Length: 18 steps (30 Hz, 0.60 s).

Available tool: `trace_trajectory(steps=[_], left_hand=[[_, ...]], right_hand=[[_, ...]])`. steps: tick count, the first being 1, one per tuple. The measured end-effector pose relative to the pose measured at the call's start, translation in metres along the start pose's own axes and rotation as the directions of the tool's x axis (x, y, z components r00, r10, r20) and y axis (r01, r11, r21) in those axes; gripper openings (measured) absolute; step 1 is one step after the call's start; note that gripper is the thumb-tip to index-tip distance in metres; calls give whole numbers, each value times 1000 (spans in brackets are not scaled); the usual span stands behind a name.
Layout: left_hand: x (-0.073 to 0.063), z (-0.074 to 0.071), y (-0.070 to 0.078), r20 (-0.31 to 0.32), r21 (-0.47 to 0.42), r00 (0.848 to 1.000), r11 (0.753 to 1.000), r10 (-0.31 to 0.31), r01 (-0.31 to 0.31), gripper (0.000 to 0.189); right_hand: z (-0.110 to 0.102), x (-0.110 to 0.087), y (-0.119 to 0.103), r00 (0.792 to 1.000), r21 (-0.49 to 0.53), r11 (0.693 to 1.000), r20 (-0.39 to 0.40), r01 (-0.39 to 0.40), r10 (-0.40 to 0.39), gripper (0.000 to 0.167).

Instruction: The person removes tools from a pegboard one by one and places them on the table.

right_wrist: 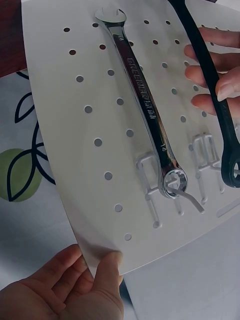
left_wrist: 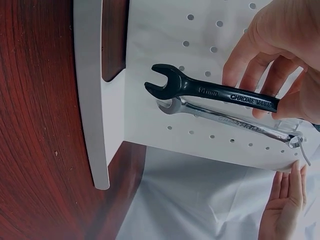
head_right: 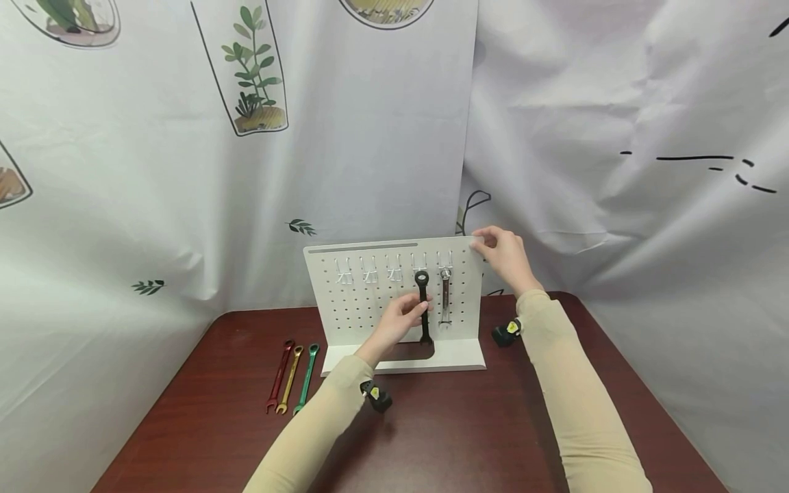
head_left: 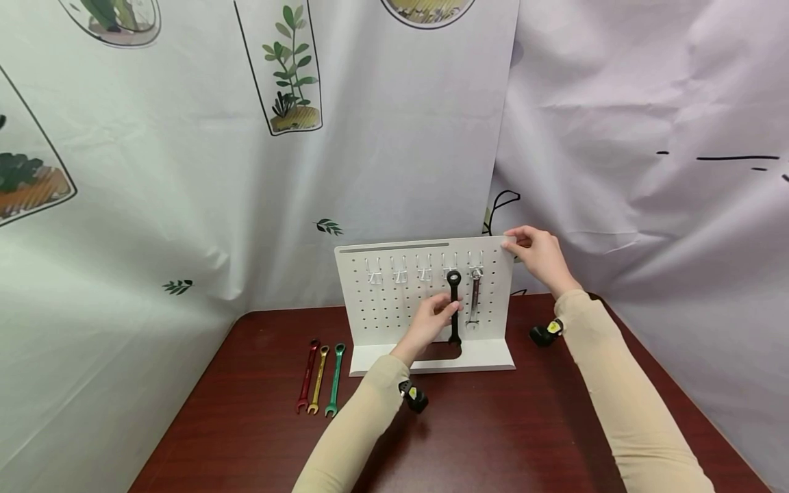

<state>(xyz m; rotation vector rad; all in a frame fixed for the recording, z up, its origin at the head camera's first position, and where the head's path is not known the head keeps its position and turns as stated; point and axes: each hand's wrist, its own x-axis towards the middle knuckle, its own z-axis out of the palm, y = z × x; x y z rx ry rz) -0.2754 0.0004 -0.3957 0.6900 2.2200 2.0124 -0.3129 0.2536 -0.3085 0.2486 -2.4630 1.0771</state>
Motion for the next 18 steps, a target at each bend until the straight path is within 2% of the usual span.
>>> trace_trajectory(steps=[9,17,18], left_hand=[[0,-1,0,13,-6,1000,1000,-5,5,28],[-6,-1,6,39,9,999,1000,26,-27,29],[-5,-1,1,36,13,999,1000,28,-29,29]], right_hand=[[0,0,0,1000,-2,1000,-7,2,-2,32],[-1,-2,-2,1000,-4,1000,4,-7,7,34],[-1,-2,-2,1000,-4,1000,5,-6,6,34]])
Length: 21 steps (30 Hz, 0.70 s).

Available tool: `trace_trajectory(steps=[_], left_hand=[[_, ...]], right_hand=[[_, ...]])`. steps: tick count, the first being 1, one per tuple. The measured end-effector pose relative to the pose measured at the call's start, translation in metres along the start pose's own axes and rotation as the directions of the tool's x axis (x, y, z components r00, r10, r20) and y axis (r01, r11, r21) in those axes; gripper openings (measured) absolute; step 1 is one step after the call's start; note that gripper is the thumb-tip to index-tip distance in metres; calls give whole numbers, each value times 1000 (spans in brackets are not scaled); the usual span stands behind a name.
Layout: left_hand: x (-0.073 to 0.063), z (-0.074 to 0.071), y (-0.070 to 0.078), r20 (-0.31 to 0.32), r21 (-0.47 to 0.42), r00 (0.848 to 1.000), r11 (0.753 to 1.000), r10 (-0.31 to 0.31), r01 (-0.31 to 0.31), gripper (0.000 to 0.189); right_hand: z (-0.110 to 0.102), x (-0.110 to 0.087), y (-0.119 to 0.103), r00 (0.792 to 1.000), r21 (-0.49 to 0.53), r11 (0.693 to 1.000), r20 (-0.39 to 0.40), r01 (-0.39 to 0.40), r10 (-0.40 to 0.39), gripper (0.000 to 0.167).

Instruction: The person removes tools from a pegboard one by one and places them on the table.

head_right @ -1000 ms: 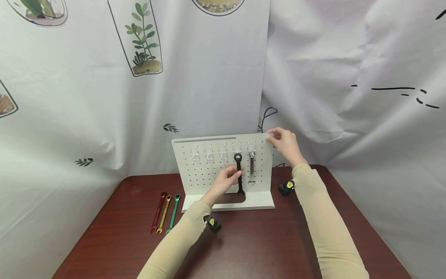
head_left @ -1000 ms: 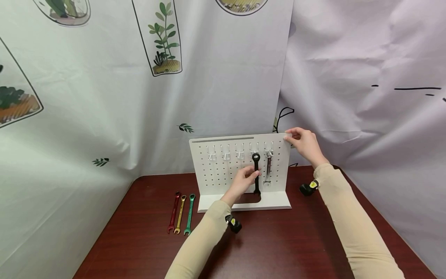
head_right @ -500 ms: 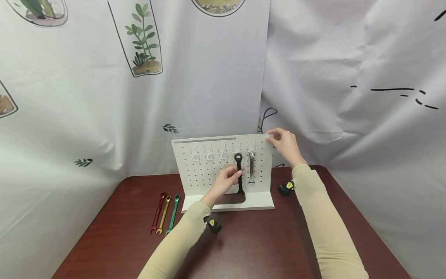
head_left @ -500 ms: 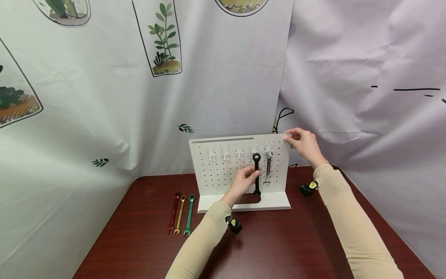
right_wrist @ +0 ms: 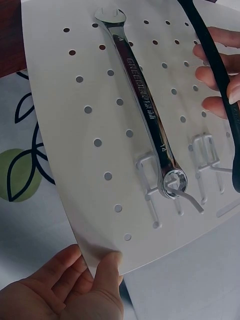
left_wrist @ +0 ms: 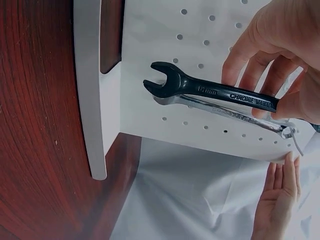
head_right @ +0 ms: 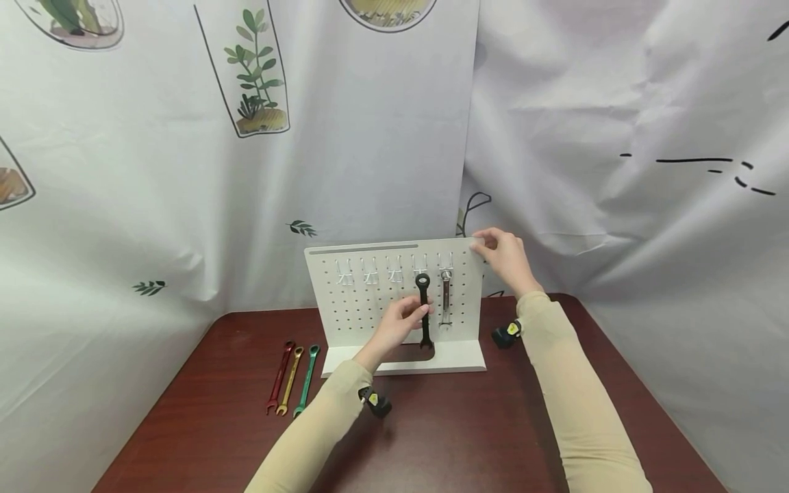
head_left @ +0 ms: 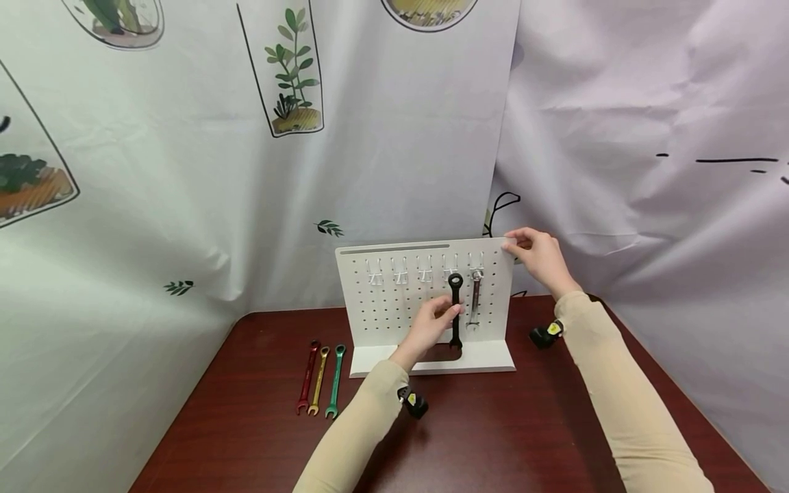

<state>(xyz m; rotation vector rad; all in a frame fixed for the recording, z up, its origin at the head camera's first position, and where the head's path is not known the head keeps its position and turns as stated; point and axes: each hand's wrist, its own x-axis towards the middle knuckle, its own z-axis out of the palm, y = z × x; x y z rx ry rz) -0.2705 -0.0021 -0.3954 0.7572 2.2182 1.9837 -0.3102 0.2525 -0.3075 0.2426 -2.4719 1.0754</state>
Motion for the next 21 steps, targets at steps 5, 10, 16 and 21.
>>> trace_trajectory(steps=[5,10,16,21], left_hand=[[6,1,-21,-20,30,1000,1000,9,-8,28],[4,1,-20,2,70,1000,997,22,-22,29],[1,0,-18,21,43,999,999,32,-33,27],[-4,-4,-17,20,31,999,999,38,-39,28]], right_hand=[[0,0,0,1000,0,1000,1,4,-4,33],[-1,0,-1,1000,-2,1000,-2,5,-5,33],[-1,0,-1,1000,-3,1000,-2,8,-8,33],[-1,-2,-1,1000,-5,1000,12,-2,2,36]])
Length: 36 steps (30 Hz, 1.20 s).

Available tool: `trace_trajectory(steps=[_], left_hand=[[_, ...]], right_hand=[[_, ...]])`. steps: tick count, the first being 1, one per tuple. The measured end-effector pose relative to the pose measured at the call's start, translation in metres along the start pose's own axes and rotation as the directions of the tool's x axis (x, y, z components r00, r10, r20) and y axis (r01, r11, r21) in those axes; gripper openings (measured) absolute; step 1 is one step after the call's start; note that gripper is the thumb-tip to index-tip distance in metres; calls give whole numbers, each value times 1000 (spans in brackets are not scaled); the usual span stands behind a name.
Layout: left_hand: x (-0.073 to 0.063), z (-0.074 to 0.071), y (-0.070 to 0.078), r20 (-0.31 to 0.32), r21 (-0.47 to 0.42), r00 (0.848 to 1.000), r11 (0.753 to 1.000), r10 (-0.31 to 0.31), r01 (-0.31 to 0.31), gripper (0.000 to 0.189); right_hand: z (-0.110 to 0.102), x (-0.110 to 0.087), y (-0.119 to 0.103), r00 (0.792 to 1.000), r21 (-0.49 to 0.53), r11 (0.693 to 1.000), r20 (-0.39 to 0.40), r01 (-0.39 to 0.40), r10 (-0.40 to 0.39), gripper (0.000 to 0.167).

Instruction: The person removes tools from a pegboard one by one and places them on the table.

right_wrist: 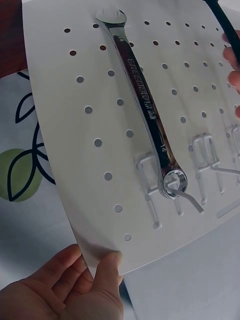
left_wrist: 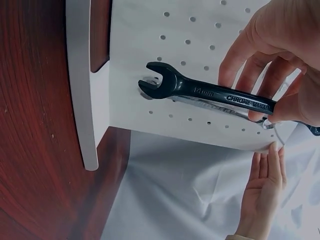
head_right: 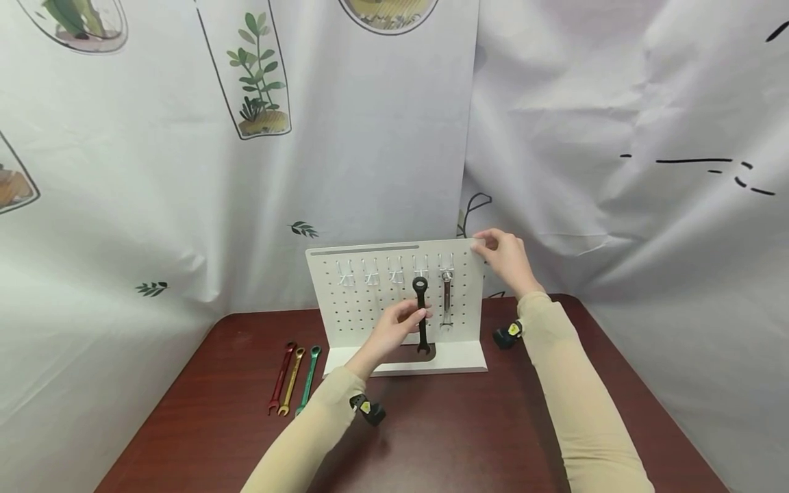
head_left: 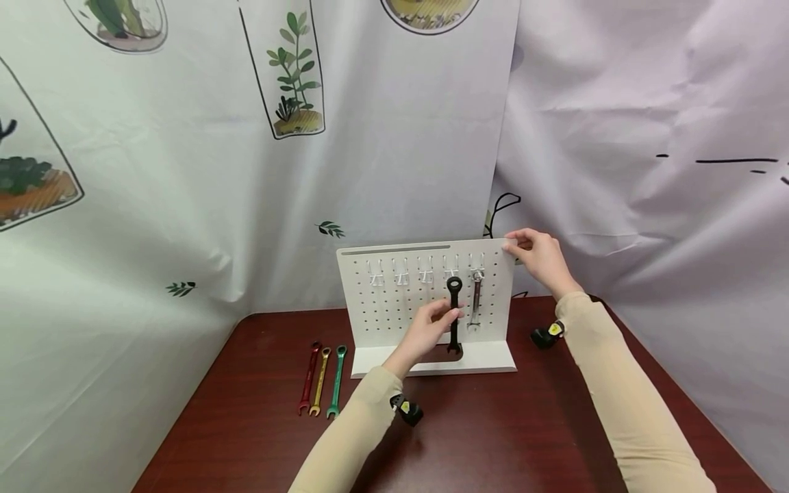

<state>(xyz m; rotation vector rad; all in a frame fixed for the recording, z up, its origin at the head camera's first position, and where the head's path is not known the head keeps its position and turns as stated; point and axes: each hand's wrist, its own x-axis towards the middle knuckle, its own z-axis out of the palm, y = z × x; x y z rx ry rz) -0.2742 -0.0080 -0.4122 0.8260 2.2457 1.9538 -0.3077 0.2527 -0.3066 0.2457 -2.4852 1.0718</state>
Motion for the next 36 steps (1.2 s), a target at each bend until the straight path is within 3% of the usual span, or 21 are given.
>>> trace_trajectory(steps=[14,25,36], left_hand=[[-13,-28,3,-29,12,1000,1000,6,-6,32],[-31,-62,6,-65,67,998,998,-17,21,38],[-49,-96,15,-147,98,989,995,-5,20,37]], right_hand=[[1,-2,1,1000,13,1000,1,-4,4,37],[1,0,1,1000,9,1000,-11,16,-16,36],[2,0,2,1000,22,1000,-6,7,-7,37]])
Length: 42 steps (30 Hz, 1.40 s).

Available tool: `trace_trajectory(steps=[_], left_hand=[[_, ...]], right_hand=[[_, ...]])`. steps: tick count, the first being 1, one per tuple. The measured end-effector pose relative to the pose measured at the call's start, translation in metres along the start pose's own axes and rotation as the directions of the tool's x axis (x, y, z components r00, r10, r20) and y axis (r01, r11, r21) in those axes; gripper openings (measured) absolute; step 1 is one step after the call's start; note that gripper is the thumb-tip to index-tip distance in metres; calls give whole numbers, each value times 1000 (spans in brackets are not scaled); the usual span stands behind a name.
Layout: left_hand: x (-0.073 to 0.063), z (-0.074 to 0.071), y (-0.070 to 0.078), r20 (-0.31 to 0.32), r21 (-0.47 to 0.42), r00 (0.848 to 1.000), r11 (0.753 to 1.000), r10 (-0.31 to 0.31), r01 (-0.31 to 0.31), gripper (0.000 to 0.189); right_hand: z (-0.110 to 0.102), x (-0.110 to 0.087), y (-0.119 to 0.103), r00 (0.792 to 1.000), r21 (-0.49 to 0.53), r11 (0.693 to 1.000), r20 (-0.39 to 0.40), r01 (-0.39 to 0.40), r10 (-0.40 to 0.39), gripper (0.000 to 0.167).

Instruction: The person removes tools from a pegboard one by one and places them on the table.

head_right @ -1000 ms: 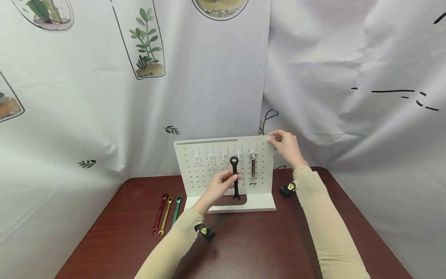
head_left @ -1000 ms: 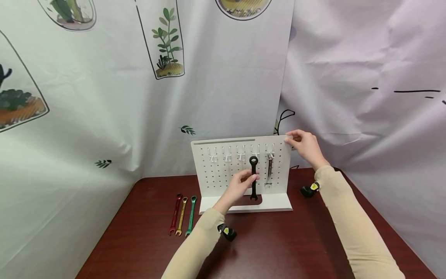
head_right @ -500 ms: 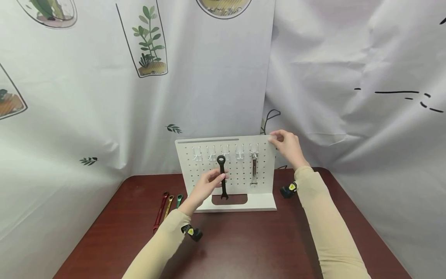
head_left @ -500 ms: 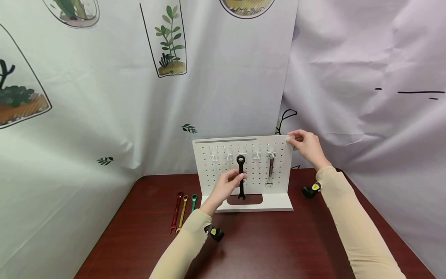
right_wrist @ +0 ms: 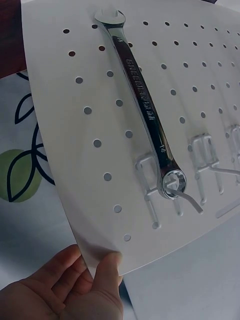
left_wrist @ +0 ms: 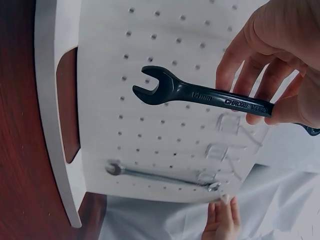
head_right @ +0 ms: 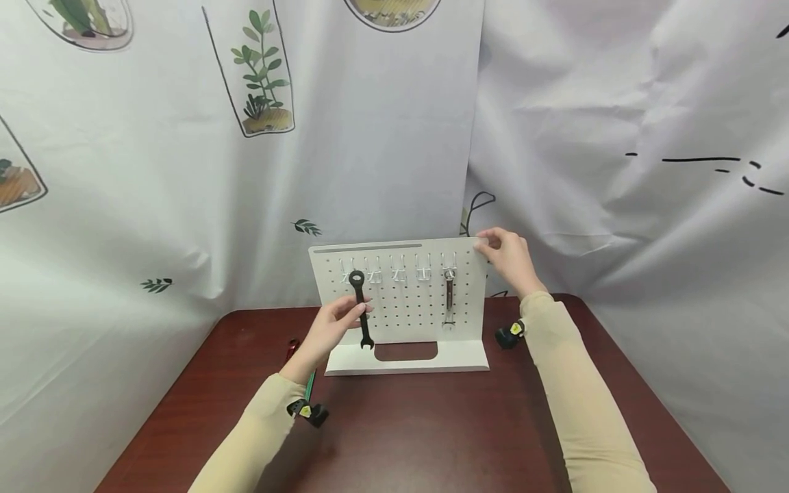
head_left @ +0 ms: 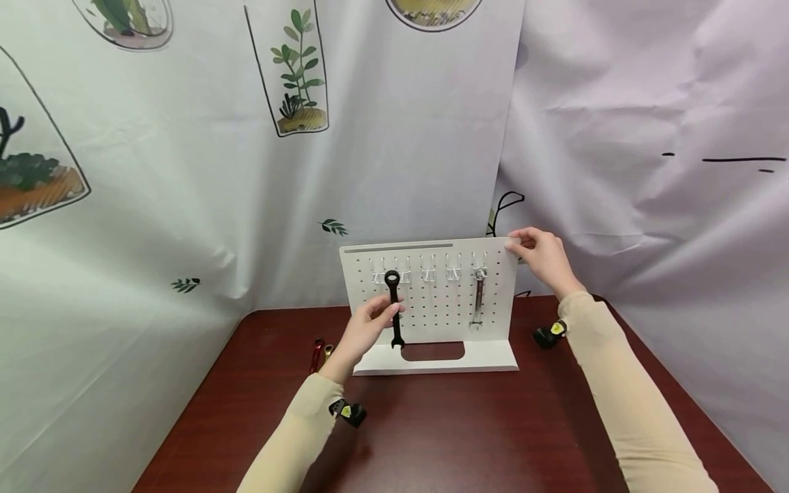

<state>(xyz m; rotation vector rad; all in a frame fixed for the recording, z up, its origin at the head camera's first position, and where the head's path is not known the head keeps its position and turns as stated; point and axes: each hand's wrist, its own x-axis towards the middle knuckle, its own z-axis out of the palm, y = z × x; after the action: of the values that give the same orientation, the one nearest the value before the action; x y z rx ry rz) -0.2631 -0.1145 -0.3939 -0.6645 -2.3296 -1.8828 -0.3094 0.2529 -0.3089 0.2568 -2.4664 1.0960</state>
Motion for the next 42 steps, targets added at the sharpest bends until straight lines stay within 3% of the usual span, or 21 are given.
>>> trace_trajectory(steps=[20,30,37,42], left_hand=[[-36,-81,7,-150,77,988,996,-42,54,41],[-51,-112,10,-189,108,982,994,-8,29,38],[-59,-127,7,-257,107,966,992,-38,67,40],[-67,-135,3,-316,139,944,980,-93,143,43]], right_hand=[[0,3,-1,1000,-7,1000,-8,5,-5,35],[-1,1,0,1000,-13,1000,-11,-1,1,35],[-1,2,-1,1000,-18,1000,-16,-1,1,35],[0,3,0,1000,-21,1000,-18,-4,4,33]])
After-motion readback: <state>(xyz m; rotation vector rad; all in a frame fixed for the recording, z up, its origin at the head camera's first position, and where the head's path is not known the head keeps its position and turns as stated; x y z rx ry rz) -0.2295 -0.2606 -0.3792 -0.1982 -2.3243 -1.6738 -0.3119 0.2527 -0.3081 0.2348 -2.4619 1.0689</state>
